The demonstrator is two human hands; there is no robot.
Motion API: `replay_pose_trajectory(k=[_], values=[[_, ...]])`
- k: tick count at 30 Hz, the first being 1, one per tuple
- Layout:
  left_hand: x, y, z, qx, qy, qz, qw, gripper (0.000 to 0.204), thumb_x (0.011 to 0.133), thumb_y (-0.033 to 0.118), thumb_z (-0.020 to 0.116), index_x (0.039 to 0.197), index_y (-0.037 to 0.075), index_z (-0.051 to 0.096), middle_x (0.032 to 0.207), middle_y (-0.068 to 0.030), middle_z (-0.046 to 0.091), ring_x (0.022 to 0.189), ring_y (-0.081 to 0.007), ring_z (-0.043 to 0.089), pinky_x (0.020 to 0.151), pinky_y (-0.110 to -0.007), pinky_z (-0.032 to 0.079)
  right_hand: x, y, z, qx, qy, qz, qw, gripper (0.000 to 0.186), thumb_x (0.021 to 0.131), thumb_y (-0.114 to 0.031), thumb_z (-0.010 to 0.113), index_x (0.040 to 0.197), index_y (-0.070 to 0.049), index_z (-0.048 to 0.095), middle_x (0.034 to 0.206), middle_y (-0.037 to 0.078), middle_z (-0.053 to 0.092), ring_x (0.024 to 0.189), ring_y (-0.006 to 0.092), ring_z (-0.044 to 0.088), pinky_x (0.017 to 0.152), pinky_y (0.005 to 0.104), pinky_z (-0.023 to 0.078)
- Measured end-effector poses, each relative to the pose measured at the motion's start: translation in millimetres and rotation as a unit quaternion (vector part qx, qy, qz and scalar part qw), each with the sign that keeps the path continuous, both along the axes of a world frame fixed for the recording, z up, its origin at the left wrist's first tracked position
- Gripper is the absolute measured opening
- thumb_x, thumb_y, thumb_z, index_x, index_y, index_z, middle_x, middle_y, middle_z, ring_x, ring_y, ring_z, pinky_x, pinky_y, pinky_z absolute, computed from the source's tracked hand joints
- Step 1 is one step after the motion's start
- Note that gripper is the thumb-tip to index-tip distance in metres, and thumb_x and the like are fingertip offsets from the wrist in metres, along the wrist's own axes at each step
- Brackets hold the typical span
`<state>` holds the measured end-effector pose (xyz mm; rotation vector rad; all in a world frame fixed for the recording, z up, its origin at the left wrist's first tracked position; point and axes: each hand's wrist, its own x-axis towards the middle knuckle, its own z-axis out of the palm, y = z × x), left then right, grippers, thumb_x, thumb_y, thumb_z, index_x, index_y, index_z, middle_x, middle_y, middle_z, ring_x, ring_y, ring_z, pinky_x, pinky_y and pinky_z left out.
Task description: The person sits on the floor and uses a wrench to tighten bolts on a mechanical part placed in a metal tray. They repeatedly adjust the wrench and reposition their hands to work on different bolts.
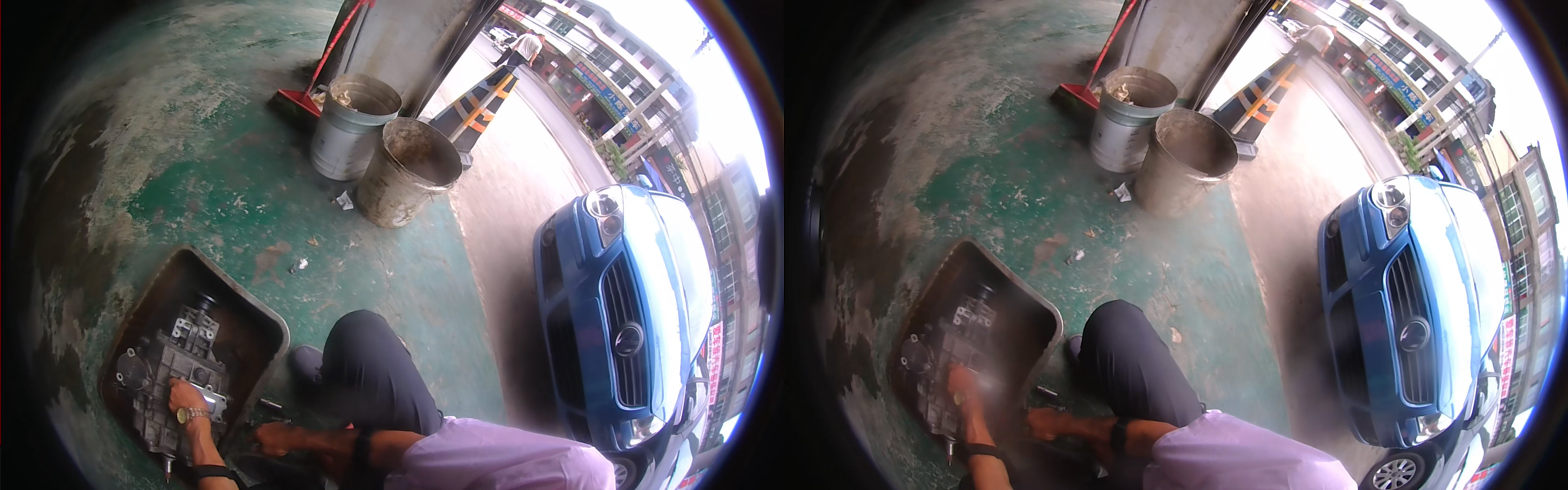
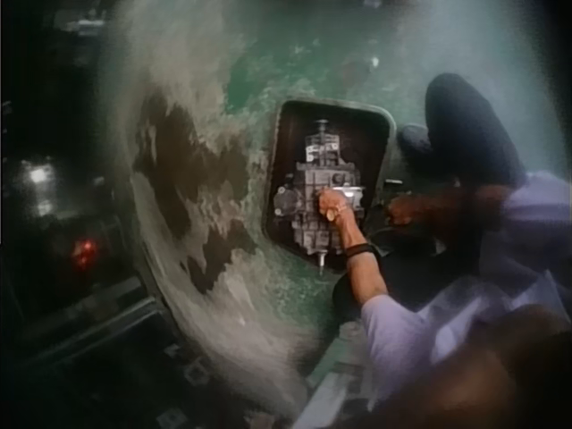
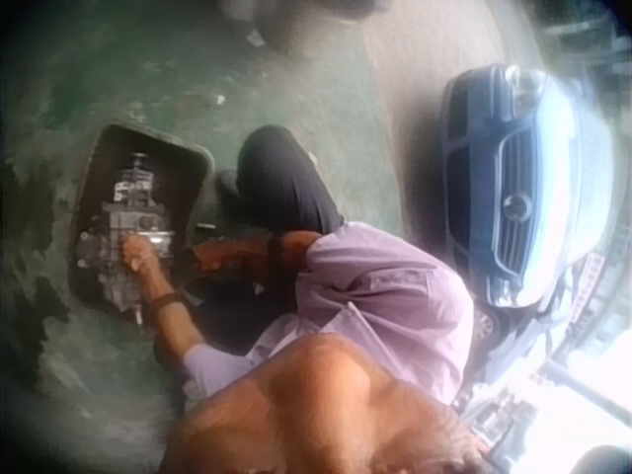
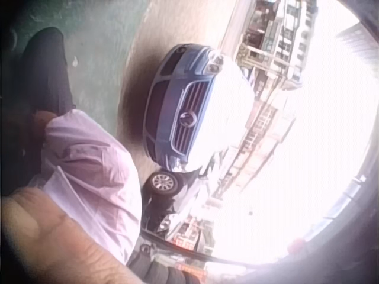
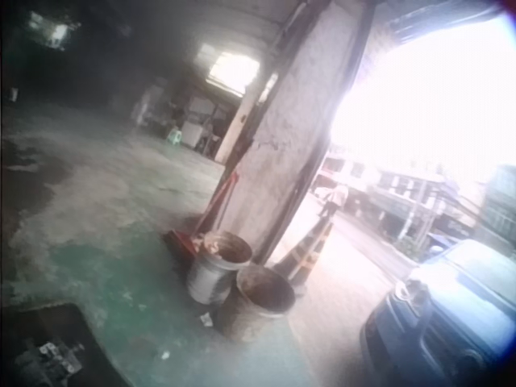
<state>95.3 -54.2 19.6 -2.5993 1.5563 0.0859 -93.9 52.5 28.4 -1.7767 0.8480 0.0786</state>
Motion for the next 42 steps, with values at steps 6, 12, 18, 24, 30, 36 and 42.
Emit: replay_pose_trajectory(k=[6,12,18,24,30,36,42], values=[[0,0,4,0.005,-0.007,0.0,1.0,0.028,0.092,0.027,0.045,0.083,0.002,0.055,0.073,-0.015,0.065,0.068,-0.031,0.065,0.057,-0.04,0.052,30,42,-198,0.015,0.001,0.042,0.999,0.024,0.084,-0.027,0.048,0.075,-0.005,0.055,0.072,0.017,0.056,0.068,0.0342,0.054,0.058,0.0444,0.042],[-1,1,4,0.018,-0.003,-0.015,1.0,0.022,0.091,0.022,0.044,0.089,0.001,0.052,0.074,-0.0163,0.065,0.069,-0.0316,0.065,0.059,-0.04,0.052,64,71,-325,0.042,-0.255,0.115,0.959,0.024,0.086,-0.026,0.047,0.067,-0.012,0.049,0.064,0.009,0.05,0.053,0.0268,0.048,0.046,0.0412,0.035],[-2,3,-2,-0.009,0.0,-0.018,1.0,0.019,0.091,0.019,0.044,0.092,0.001,0.05,0.074,-0.0174,0.065,0.069,-0.0322,0.065,0.06,-0.041,0.052,9,23,-67,0.014,0.031,-0.059,0.998,0.032,0.079,-0.029,0.052,0.078,0.0,0.063,0.076,0.024,0.061,0.072,0.0372,0.06,0.062,0.0464,0.046],[-1,3,3,0.005,0.007,-0.002,1.0,0.027,0.091,0.027,0.046,0.085,0.001,0.054,0.074,-0.0179,0.065,0.069,-0.0329,0.065,0.059,-0.041,0.051,-5,0,10,0.001,-0.011,-0.08,0.997,0.038,0.083,-0.032,0.049,0.08,0.003,0.062,0.079,0.026,0.06,0.076,0.0404,0.06,0.067,0.0471,0.046],[-2,4,6,-0.015,0.011,0.005,1.0,0.025,0.091,0.026,0.047,0.088,0.001,0.053,0.074,-0.0183,0.065,0.07,-0.0328,0.064,0.059,-0.041,0.051,-6,0,10,0.015,-0.002,-0.085,0.996,0.039,0.085,-0.033,0.047,0.082,0.003,0.062,0.081,0.027,0.06,0.078,0.0408,0.059,0.068,0.0471,0.046],[-4,1,1,-0.023,0.012,-0.001,1.0,0.024,0.091,0.025,0.048,0.089,0.002,0.052,0.074,-0.0175,0.065,0.069,-0.0327,0.064,0.059,-0.041,0.051,-8,-4,19,0.038,-0.012,-0.084,0.996,0.04,0.084,-0.035,0.049,0.082,0.002,0.062,0.081,0.026,0.061,0.08,0.0412,0.059,0.069,0.0473,0.046],[-3,0,9,-0.002,0.004,0.009,1.0,0.028,0.091,0.026,0.047,0.08,0.002,0.055,0.074,-0.0171,0.065,0.068,-0.0323,0.065,0.058,-0.042,0.051,-6,-3,18,0.035,-0.001,-0.083,0.996,0.04,0.084,-0.037,0.047,0.086,0.0,0.063,0.083,0.026,0.061,0.079,0.0405,0.06,0.069,0.0472,0.047]])
